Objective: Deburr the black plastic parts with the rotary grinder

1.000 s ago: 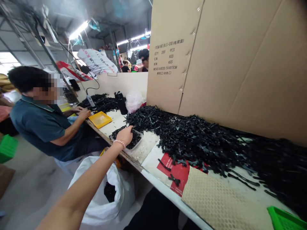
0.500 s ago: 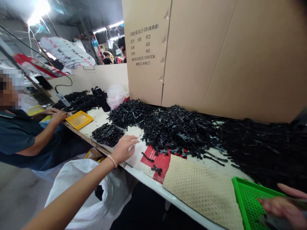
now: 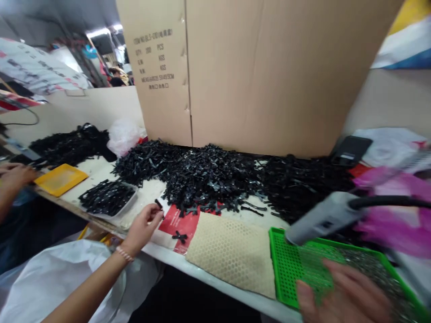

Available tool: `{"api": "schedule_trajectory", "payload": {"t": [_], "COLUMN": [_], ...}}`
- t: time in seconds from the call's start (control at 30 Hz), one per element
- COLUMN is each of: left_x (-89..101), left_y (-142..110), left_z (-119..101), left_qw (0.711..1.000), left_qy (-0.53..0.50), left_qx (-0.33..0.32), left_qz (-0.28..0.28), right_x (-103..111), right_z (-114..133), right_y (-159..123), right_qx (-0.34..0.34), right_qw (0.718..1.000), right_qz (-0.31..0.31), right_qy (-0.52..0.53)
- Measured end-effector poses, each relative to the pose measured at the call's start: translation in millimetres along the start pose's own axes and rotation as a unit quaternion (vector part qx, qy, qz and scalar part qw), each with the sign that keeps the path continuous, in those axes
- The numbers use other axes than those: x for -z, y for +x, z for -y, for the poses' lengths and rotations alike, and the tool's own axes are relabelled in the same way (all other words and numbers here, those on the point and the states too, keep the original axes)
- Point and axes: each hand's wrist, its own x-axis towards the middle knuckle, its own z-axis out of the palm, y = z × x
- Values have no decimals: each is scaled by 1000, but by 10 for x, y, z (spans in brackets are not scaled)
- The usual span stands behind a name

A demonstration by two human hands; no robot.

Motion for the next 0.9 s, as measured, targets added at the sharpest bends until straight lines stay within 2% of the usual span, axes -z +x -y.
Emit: {"api": "schedule_trajectory", "payload": {"t": [0.03,0.1,0.17,0.27,0.37,0.43,0.53,0.6,0.7,0.73,0.8,0.83,0.87,0.9], "left_x": [-30,-99,-168,-273,-371,-416,-420,-378,-290,-266,-237,-232,-233,-237], "left_y": [-39,-116,-189,-301,-432,-527,-658,-723,-774,-777,-768,-757,-745,-733], "left_z": [-76,-239,-389,-534,-590,-610,-630,-621,-558,-530,-477,-458,-445,-438], "left_qw": [994,956,915,887,898,916,918,895,830,806,765,749,737,728], "left_qy": [-88,-230,-304,-329,-303,-275,-274,-314,-415,-449,-502,-517,-526,-531], "left_qx": [63,179,263,307,285,259,253,285,345,359,383,395,407,416], "left_qz": [-8,12,45,103,141,137,132,142,141,138,129,124,121,121], "right_x": [-35,-169,-377,-742,-1046,-1176,-1273,-1291,-1252,-1220,-1130,-1078,-1024,-974], "right_z": [53,117,100,-36,-178,-248,-332,-374,-358,-311,-120,27,205,407], "right_y": [57,208,372,572,686,718,741,767,815,815,755,686,592,476], "right_qx": [29,50,52,19,-33,-58,-73,-71,-60,-63,-100,-139,-190,-247], "right_qw": [997,975,943,883,815,786,772,772,776,792,857,892,913,910], "right_qz": [65,217,327,466,540,555,550,542,524,504,438,397,357,330], "right_qy": [4,11,19,-62,-206,-267,-309,-324,-345,-339,-254,-168,-58,52]}}
